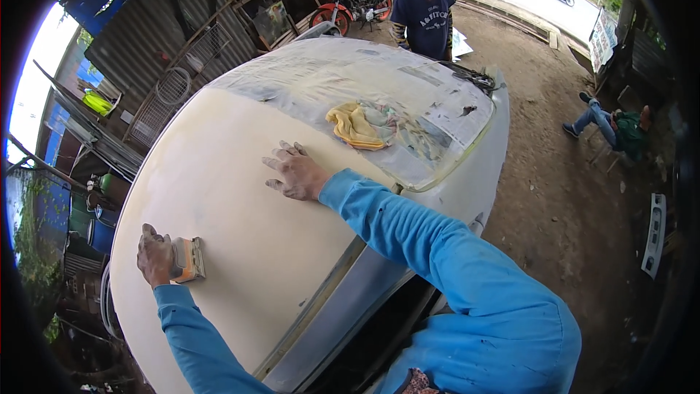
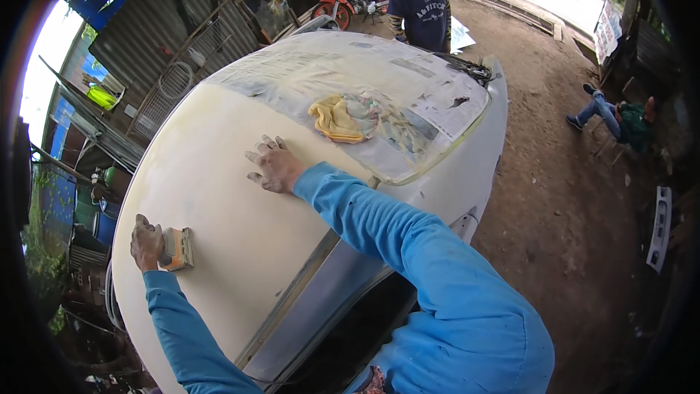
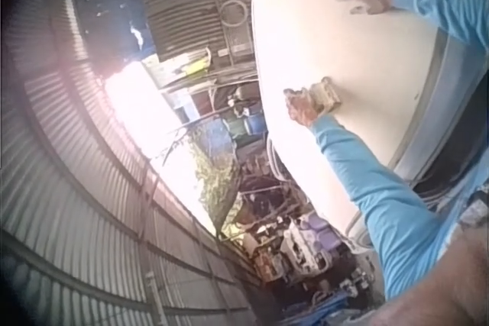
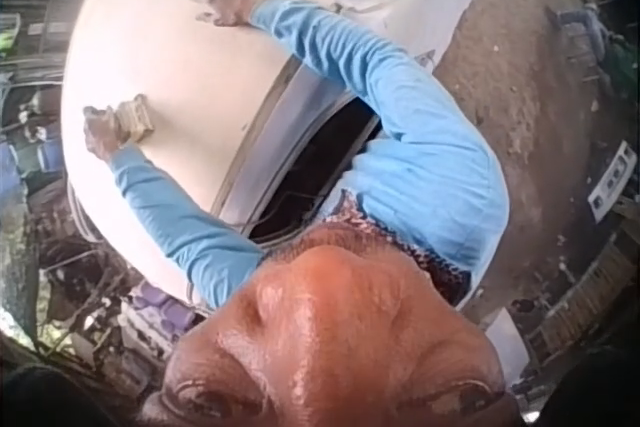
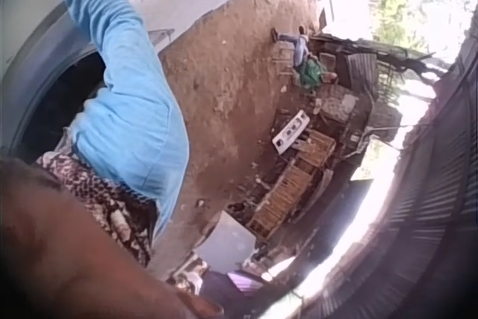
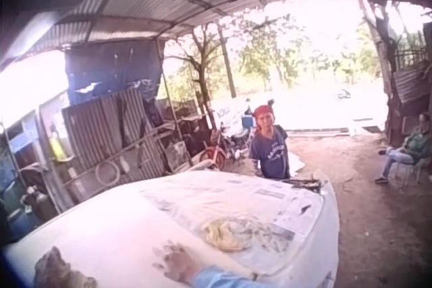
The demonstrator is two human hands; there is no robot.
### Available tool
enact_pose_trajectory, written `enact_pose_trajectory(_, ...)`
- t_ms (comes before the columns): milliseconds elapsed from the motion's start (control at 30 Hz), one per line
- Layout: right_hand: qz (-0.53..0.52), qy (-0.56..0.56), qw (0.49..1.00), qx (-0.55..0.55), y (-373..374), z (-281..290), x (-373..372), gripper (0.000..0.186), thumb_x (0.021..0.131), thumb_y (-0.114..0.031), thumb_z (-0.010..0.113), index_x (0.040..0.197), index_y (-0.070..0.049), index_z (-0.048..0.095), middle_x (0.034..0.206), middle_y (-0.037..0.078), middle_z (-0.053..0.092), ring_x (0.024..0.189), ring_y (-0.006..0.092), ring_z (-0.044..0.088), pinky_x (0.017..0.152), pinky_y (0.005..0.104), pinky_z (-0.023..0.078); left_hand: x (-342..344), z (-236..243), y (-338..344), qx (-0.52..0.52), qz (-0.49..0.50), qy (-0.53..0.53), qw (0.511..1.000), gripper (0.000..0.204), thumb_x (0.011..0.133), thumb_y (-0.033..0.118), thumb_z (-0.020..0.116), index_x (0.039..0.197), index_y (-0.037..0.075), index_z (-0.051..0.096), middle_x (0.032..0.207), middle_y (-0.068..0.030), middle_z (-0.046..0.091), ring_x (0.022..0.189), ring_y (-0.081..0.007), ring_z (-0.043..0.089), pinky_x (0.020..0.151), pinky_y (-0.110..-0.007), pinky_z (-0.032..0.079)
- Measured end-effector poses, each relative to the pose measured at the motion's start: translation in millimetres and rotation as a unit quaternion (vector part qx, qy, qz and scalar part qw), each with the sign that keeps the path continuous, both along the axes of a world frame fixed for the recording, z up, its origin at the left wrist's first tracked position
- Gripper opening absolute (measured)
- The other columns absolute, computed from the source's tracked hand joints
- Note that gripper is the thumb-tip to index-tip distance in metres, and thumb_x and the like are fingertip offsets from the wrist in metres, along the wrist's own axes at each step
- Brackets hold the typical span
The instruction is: Sanding the roof of a car using an electric orbital sander.
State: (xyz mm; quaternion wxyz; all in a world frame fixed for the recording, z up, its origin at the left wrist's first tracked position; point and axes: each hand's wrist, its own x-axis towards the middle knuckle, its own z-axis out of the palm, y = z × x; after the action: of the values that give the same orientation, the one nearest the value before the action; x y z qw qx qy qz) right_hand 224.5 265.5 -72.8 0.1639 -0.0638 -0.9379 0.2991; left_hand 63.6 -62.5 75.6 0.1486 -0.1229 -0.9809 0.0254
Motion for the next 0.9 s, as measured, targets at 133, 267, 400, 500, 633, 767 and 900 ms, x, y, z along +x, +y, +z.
enact_pose_trajectory(133, 0.019, 0.009, 1.0, -0.011, 3.0, -1.5, -0.8, 0.062, 0.099, -0.044, 0.057, 0.148, -0.007, 0.051, 0.151, 0.023, 0.047, 0.149, 0.0416, 0.031, 0.125, 0.0529, 0.021, 0.6, 0.0, 0.8, 0.001, 0.003, 0.009, 1.0, 0.028, 0.087, 0.021, 0.069, 0.109, 0.008, 0.056, 0.101, -0.0143, 0.073, 0.101, -0.0345, 0.07, 0.088, -0.048, 0.054)
enact_pose_trajectory(267, 0.045, -0.004, 0.999, -0.019, 7.3, 0.3, -0.3, 0.056, 0.098, -0.038, 0.062, 0.142, -0.005, 0.055, 0.149, 0.021, 0.049, 0.146, 0.0449, 0.035, 0.123, 0.0518, 0.027, 0.5, 2.5, 3.3, -0.015, 0.026, -0.014, 0.999, 0.029, 0.09, 0.022, 0.069, 0.113, 0.009, 0.056, 0.108, -0.013, 0.071, 0.105, -0.034, 0.069, 0.091, -0.047, 0.054)
enact_pose_trajectory(400, 0.046, 0.004, 0.999, -0.017, 8.9, -0.1, 1.6, 0.055, 0.097, -0.037, 0.063, 0.142, -0.005, 0.056, 0.147, 0.02, 0.051, 0.145, 0.0445, 0.037, 0.123, 0.0511, 0.028, 1.0, 1.4, 3.6, -0.008, 0.029, -0.015, 0.999, 0.029, 0.089, 0.022, 0.07, 0.111, 0.009, 0.056, 0.105, -0.0134, 0.07, 0.104, -0.034, 0.069, 0.089, -0.048, 0.054)
enact_pose_trajectory(500, 0.046, 0.006, 0.999, -0.018, 8.5, -0.7, 1.9, 0.055, 0.097, -0.036, 0.063, 0.141, -0.004, 0.056, 0.146, 0.02, 0.052, 0.145, 0.0441, 0.038, 0.123, 0.0509, 0.028, -0.1, -0.3, 2.5, -0.014, 0.023, -0.009, 1.0, 0.029, 0.089, 0.022, 0.071, 0.111, 0.009, 0.056, 0.103, -0.0134, 0.07, 0.103, -0.0342, 0.069, 0.089, -0.047, 0.054)
enact_pose_trajectory(633, 0.047, 0.026, 0.999, -0.003, 8.4, -1.3, 1.2, 0.052, 0.096, -0.035, 0.064, 0.136, -0.003, 0.059, 0.142, 0.019, 0.054, 0.139, 0.04, 0.044, 0.12, 0.0488, 0.032, -3.1, -1.4, 1.0, -0.018, 0.021, 0.001, 1.0, 0.029, 0.089, 0.023, 0.071, 0.11, 0.009, 0.056, 0.103, -0.0134, 0.07, 0.102, -0.0343, 0.068, 0.089, -0.048, 0.054)
enact_pose_trajectory(767, 0.045, 0.031, 0.998, 0.01, 8.1, -2.1, 0.5, 0.049, 0.095, -0.034, 0.066, 0.132, -0.002, 0.062, 0.138, 0.018, 0.056, 0.135, 0.0365, 0.048, 0.117, 0.0471, 0.035, -5.0, -1.5, 0.3, -0.023, 0.024, -0.008, 0.999, 0.029, 0.089, 0.023, 0.07, 0.11, 0.01, 0.055, 0.103, -0.0132, 0.07, 0.102, -0.0341, 0.068, 0.089, -0.048, 0.054)
enact_pose_trajectory(900, 0.046, 0.035, 0.998, 0.0, 7.5, -2.7, 0.3, 0.049, 0.095, -0.034, 0.066, 0.132, -0.002, 0.063, 0.139, 0.018, 0.056, 0.136, 0.0364, 0.047, 0.118, 0.0472, 0.033, -6.0, -2.2, -1.1, -0.021, 0.022, -0.011, 0.999, 0.03, 0.09, 0.024, 0.07, 0.111, 0.01, 0.054, 0.104, -0.0133, 0.069, 0.102, -0.0344, 0.068, 0.089, -0.048, 0.054)
